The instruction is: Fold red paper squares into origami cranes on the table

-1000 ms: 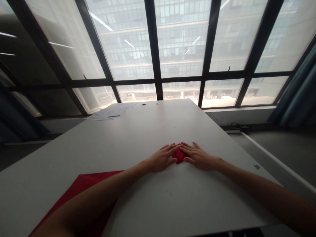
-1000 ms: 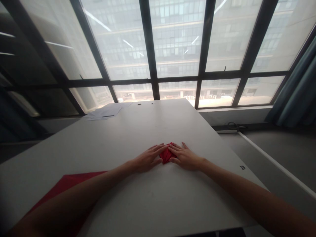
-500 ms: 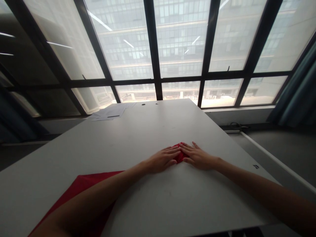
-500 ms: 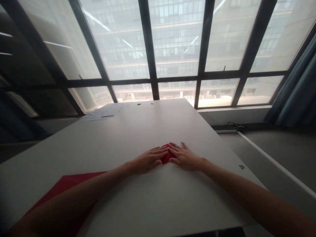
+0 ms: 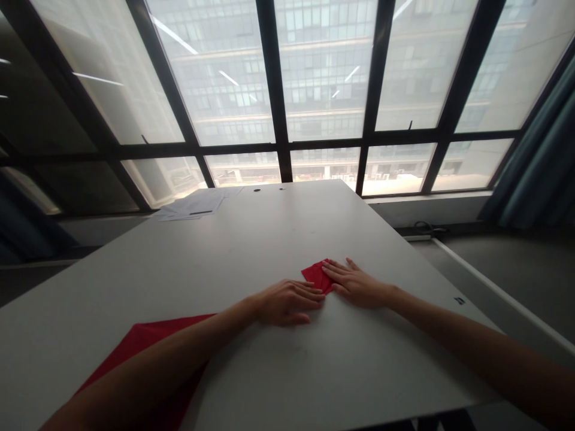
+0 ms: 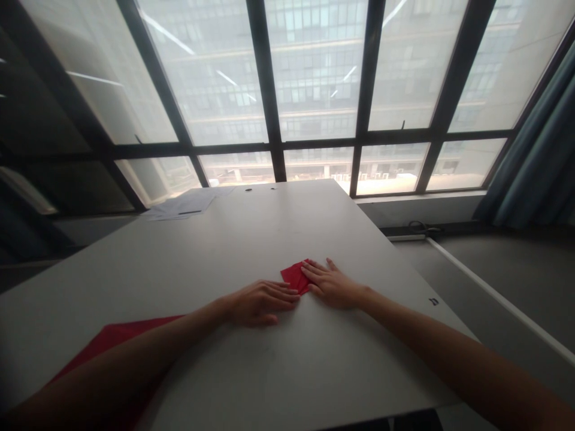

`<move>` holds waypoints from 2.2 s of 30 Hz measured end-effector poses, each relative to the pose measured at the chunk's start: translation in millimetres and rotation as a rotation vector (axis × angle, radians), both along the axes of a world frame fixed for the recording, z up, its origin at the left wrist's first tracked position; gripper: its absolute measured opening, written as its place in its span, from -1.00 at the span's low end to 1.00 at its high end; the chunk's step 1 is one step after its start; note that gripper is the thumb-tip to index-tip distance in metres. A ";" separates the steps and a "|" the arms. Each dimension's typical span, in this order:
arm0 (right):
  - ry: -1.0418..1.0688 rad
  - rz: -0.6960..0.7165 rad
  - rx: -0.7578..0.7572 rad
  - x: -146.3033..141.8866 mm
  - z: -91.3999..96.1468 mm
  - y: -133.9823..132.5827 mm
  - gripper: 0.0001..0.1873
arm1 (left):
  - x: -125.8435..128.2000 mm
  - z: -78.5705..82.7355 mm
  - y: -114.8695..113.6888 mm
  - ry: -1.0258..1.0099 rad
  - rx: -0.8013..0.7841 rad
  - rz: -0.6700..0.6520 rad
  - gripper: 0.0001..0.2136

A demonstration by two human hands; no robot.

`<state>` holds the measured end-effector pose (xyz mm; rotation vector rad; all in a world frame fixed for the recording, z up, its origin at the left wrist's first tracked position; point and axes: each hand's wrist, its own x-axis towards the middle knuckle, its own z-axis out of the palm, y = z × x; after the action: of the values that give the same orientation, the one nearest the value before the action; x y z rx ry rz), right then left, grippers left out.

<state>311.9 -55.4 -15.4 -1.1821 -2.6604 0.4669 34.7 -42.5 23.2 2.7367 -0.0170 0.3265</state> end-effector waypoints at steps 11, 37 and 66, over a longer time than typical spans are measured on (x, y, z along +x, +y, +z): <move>-0.007 0.009 0.038 -0.6 -0.2 0.0 -0.40 | 9.3 -19.2 9.7 -0.327 0.182 0.368 -0.70; 0.291 -0.198 0.305 -4.0 -17.8 14.8 -0.72 | 11.5 -16.2 12.5 -0.073 0.116 0.278 -0.68; 0.420 -0.237 0.337 -3.8 -22.5 19.8 -0.84 | 12.0 -16.2 12.8 -0.055 0.084 0.286 -0.71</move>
<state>308.1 -35.6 -37.9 -1.1282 -2.1084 0.1881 46.8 -29.8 7.0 2.8132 0.3557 0.4897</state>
